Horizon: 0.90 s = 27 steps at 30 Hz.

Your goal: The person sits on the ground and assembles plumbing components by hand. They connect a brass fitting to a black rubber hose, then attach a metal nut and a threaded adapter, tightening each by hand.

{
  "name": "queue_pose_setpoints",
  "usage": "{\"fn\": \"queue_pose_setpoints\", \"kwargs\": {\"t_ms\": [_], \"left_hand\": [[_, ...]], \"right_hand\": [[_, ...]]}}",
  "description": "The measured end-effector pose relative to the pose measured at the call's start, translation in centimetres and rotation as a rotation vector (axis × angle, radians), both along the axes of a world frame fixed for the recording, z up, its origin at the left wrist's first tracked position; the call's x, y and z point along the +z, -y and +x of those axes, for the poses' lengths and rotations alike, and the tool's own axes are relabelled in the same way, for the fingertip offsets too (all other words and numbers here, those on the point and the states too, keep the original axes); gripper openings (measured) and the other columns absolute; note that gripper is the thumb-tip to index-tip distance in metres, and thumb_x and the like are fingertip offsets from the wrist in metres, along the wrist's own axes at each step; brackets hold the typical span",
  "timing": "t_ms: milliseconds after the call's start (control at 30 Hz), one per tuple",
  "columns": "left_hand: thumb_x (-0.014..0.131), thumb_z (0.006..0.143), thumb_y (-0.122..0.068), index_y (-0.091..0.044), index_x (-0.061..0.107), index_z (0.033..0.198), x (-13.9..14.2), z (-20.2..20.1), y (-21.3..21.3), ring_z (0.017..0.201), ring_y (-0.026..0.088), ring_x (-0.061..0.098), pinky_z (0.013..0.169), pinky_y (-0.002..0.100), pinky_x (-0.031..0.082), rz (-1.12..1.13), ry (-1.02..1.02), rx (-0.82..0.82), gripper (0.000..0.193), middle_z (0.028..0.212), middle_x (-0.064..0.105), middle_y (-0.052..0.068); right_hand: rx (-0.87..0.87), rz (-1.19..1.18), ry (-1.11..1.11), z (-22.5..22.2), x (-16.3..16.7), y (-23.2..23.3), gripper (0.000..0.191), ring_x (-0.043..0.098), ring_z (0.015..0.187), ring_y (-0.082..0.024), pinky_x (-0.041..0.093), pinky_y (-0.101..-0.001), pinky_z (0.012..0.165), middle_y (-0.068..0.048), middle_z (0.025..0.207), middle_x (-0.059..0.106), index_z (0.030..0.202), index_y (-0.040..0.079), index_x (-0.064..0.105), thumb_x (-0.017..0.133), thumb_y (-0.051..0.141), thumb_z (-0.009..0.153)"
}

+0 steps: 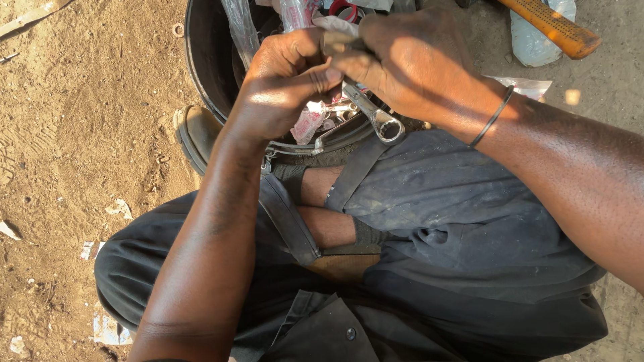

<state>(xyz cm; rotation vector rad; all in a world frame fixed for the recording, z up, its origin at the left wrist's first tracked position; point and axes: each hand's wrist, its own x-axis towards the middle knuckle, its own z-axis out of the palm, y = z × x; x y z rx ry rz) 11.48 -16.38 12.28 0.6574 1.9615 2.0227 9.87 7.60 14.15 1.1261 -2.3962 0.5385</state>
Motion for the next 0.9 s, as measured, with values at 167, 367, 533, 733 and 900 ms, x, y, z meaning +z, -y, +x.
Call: {"fn": "queue_pose_setpoints", "kwargs": {"t_ms": [167, 367, 533, 733, 900], "left_hand": [[0.068, 0.109, -0.002, 0.002, 0.066, 0.116, -1.0, 0.5, -2.1, 0.095, 0.012, 0.071, 0.088, 0.028, 0.062, 0.136, -0.238, 0.194, 0.008, 0.112, 0.073, 0.007], [0.070, 0.111, -0.002, 0.001, 0.066, 0.116, -0.8, 0.8, -2.7, 0.094, 0.011, 0.071, 0.086, 0.027, 0.061, 0.075, -0.330, 0.274, 0.007, 0.103, 0.073, 0.007], [0.068, 0.109, -0.004, 0.002, 0.064, 0.127, -1.2, 0.5, -2.5, 0.098, 0.012, 0.068, 0.088, 0.027, 0.060, 0.203, -0.146, 0.201, 0.019, 0.111, 0.072, 0.007], [0.069, 0.110, 0.000, 0.003, 0.064, 0.128, -2.3, -0.3, -1.5, 0.098, 0.015, 0.071, 0.091, 0.029, 0.061, 0.240, -0.129, 0.171, 0.019, 0.105, 0.072, 0.012], [0.068, 0.108, 0.001, 0.004, 0.062, 0.129, -2.6, -0.4, -1.8, 0.108, 0.017, 0.073, 0.099, 0.032, 0.062, 0.284, -0.104, 0.119, 0.022, 0.116, 0.072, 0.012]], "right_hand": [[-0.071, -0.090, 0.091, 0.0, -0.5, 0.3, 0.042, 0.059, 0.065, -0.021, 0.048, -0.0407, 0.071, -0.006, 0.063, 0.060, 0.085, 0.004, 0.070, 0.070, 0.033, 0.116], [-0.061, -0.129, 0.126, -0.4, 0.1, 0.8, 0.036, 0.059, 0.060, -0.019, 0.045, -0.0356, 0.059, -0.008, 0.069, 0.061, 0.088, 0.003, 0.072, 0.071, 0.032, 0.110], [-0.097, -0.111, 0.299, -0.7, 2.5, 0.3, 0.034, 0.054, 0.054, -0.020, 0.040, -0.0363, 0.050, -0.012, 0.066, 0.059, 0.090, -0.001, 0.070, 0.079, 0.030, 0.101], [-0.227, -0.164, 0.582, -0.8, 3.3, 0.0, 0.028, 0.051, 0.055, -0.016, 0.038, -0.0355, 0.047, -0.005, 0.065, 0.056, 0.095, 0.002, 0.067, 0.078, 0.028, 0.098], [0.095, -0.388, 0.752, -1.7, 2.5, -0.9, 0.017, 0.058, 0.068, -0.009, 0.044, -0.0303, 0.059, 0.002, 0.076, 0.061, 0.102, 0.004, 0.068, 0.064, 0.020, 0.107]]}}
